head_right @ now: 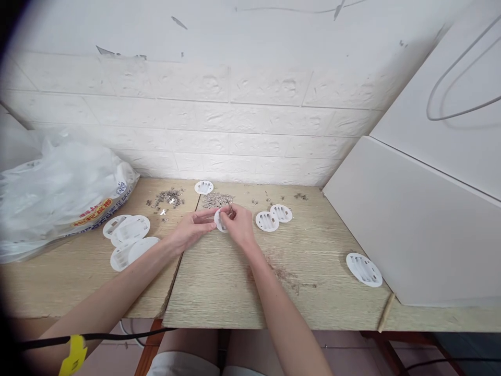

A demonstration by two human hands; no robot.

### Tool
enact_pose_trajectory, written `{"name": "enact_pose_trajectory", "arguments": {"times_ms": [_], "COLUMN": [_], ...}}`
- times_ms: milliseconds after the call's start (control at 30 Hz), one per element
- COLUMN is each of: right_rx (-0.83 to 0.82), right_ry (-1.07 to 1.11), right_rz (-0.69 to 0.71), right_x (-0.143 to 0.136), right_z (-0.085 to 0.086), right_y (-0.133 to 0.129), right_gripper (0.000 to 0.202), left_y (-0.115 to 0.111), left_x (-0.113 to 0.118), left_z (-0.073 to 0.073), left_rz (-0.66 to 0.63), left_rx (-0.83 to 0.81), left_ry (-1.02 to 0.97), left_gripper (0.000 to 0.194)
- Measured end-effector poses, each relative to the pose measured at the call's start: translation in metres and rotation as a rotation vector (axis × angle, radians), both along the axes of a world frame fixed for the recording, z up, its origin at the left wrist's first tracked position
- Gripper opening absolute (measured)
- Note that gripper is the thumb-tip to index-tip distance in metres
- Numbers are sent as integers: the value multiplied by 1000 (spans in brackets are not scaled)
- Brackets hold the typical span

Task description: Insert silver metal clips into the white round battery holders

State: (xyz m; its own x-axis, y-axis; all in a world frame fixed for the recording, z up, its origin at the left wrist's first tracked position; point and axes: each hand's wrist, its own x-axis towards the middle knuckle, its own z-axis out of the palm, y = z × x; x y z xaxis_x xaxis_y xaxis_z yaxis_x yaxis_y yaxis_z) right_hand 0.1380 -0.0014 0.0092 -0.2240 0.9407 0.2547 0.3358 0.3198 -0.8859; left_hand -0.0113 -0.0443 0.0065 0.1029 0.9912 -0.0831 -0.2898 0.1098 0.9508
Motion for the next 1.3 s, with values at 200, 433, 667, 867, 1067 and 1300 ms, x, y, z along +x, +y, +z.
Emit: {"name": "enact_pose_trajectory", "arguments": {"times_ms": [200, 433, 667, 867, 1067, 1300], "right_rx": [-51, -227, -251, -121, -16, 5], "right_ry": [69, 364, 365, 217, 95, 65], "right_rz": [4, 61, 101, 46, -8, -18], "right_x": [0, 1, 0, 2, 0, -1], "right_z": [-5, -6, -2, -3, 2, 4], "right_y": [3, 7, 3, 4, -1, -4], "right_gripper": [16, 25, 25, 23, 20, 16], "left_y": [0, 1, 6, 5, 4, 3], "left_x": [1, 2, 1, 2, 4, 5], "left_z": [-1, -3, -3, -2, 0, 2], "left_rz": [-28, 15, 129, 119, 134, 143], "left_rx": [28, 131, 124, 140, 143, 159], "left_ry": [121, 66, 163, 186, 263, 282], "left_gripper": [66, 58, 43, 40, 41, 40]}}
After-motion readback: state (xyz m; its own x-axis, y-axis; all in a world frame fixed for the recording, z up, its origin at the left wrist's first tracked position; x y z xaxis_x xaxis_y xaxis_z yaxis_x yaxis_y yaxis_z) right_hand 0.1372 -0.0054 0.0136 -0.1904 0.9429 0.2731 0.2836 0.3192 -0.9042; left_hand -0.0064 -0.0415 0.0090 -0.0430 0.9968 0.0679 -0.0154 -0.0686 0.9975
